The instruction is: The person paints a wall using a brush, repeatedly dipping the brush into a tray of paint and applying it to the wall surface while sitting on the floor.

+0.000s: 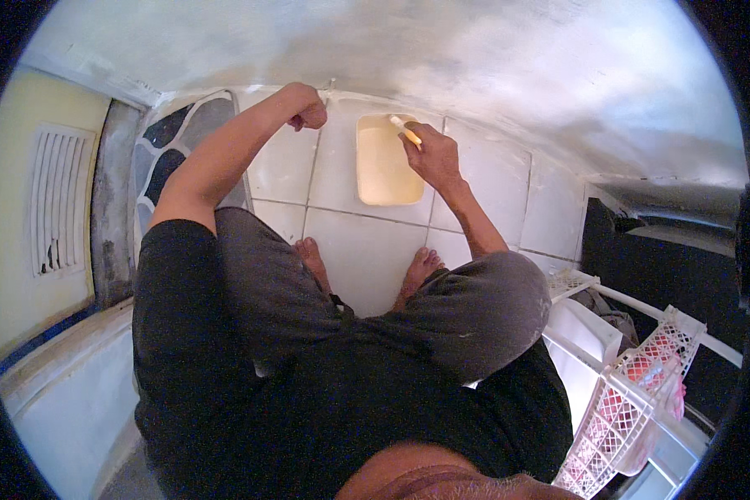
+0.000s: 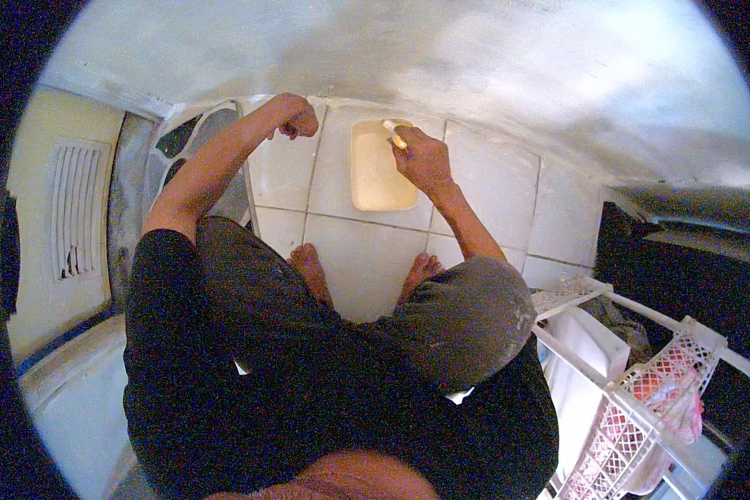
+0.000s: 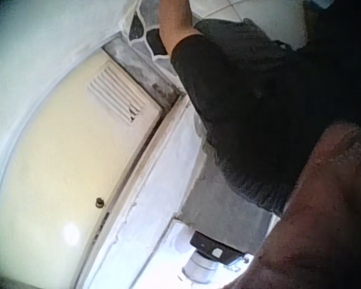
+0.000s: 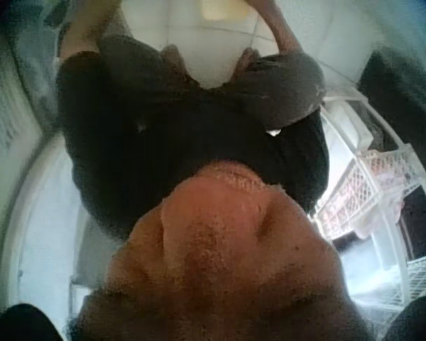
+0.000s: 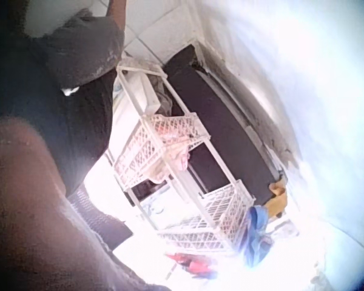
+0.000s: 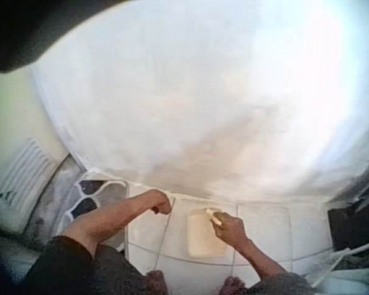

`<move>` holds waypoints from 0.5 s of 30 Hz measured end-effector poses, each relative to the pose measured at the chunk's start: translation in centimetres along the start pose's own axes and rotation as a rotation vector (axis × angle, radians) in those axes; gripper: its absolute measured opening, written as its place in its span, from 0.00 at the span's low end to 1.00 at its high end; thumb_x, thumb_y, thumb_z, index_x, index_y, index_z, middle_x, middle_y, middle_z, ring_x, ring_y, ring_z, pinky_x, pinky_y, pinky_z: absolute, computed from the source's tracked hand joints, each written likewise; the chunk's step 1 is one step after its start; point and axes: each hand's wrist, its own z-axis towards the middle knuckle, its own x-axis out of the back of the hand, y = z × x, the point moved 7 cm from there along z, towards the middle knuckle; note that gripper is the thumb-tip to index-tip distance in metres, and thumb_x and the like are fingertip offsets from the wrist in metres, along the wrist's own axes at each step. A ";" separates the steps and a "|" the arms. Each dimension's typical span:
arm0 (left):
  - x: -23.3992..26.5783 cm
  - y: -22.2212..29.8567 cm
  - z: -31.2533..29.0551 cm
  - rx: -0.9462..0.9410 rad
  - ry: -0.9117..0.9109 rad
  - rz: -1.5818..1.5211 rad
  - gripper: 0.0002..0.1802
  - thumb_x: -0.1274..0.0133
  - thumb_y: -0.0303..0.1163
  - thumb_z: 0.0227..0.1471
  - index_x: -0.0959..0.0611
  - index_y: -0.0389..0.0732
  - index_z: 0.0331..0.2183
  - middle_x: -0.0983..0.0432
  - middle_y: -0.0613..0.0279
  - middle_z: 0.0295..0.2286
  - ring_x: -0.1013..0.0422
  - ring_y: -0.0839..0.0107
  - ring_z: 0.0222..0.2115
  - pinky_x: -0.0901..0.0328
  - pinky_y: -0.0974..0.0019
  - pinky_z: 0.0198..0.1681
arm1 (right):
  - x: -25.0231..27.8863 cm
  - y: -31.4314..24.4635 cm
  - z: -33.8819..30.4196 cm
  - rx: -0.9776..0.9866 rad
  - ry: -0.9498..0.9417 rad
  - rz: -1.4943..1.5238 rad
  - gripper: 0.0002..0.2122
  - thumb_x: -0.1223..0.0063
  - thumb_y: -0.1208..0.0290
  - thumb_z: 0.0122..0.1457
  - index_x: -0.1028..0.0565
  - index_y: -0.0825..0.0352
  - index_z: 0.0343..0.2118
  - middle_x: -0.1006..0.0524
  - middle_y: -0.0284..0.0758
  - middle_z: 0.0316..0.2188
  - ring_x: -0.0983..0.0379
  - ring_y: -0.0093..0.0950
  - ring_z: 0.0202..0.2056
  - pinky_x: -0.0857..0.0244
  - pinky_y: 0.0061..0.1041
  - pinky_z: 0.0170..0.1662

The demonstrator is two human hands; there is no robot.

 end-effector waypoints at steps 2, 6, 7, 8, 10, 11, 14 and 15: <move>-0.5 0.2 -0.1 -0.023 -0.139 -0.024 0.07 0.53 0.30 0.34 0.22 0.38 0.19 0.29 0.57 0.19 0.30 0.61 0.20 0.32 0.44 0.24 | -0.3 -0.5 -0.4 -0.003 0.021 0.026 0.09 0.45 0.69 0.51 0.25 0.64 0.34 0.23 0.40 0.28 0.26 0.35 0.21 0.32 0.28 0.25; 0.6 0.8 -0.7 -0.218 -0.053 0.025 0.05 0.55 0.30 0.34 0.26 0.40 0.15 0.31 0.59 0.16 0.35 0.66 0.16 0.36 0.52 0.23 | -2.4 -1.1 -3.1 -0.257 -0.112 0.241 0.10 0.46 0.64 0.52 0.24 0.65 0.32 0.23 0.42 0.24 0.25 0.38 0.24 0.31 0.31 0.27; 0.4 0.6 -0.6 -0.170 -0.094 0.028 0.06 0.55 0.29 0.33 0.29 0.41 0.12 0.33 0.61 0.15 0.36 0.69 0.15 0.39 0.59 0.20 | -2.7 -1.6 -3.6 -0.289 -0.087 0.330 0.10 0.45 0.63 0.51 0.24 0.65 0.30 0.24 0.43 0.20 0.25 0.38 0.22 0.32 0.30 0.25; 0.2 0.6 -0.4 -0.148 -0.145 0.020 0.08 0.55 0.28 0.33 0.32 0.42 0.09 0.34 0.62 0.13 0.38 0.72 0.14 0.42 0.66 0.18 | -3.1 -1.7 -4.0 -0.358 -0.076 0.433 0.10 0.45 0.63 0.51 0.23 0.65 0.29 0.24 0.43 0.20 0.25 0.38 0.21 0.33 0.30 0.25; -0.4 0.0 0.1 -0.116 -0.159 0.067 0.08 0.55 0.33 0.37 0.28 0.41 0.14 0.33 0.61 0.16 0.35 0.67 0.17 0.34 0.54 0.24 | -2.9 -1.5 -4.3 -0.416 -0.087 0.482 0.10 0.45 0.63 0.51 0.24 0.66 0.28 0.24 0.43 0.19 0.26 0.39 0.20 0.33 0.30 0.24; -0.6 0.2 0.5 -0.115 -0.172 0.091 0.09 0.55 0.35 0.39 0.27 0.41 0.17 0.32 0.60 0.17 0.34 0.64 0.18 0.30 0.48 0.26 | -2.3 -1.2 -4.3 -0.410 -0.108 0.428 0.10 0.45 0.63 0.51 0.25 0.66 0.27 0.25 0.43 0.18 0.26 0.39 0.20 0.33 0.30 0.24; 0.6 0.2 1.4 -0.130 -0.003 0.108 0.13 0.51 0.32 0.37 0.31 0.42 0.08 0.32 0.63 0.13 0.37 0.73 0.13 0.43 0.63 0.17 | 0.6 -0.1 -4.1 -0.319 -0.064 0.152 0.10 0.48 0.64 0.51 0.27 0.67 0.23 0.26 0.42 0.15 0.27 0.40 0.18 0.33 0.33 0.23; -0.7 -0.3 1.3 -0.102 -0.215 0.006 0.14 0.55 0.41 0.45 0.24 0.40 0.23 0.31 0.57 0.20 0.30 0.61 0.24 0.28 0.46 0.28 | 1.7 0.4 -4.1 -0.287 -0.031 0.027 0.11 0.48 0.64 0.51 0.28 0.67 0.22 0.27 0.41 0.14 0.28 0.40 0.18 0.33 0.34 0.22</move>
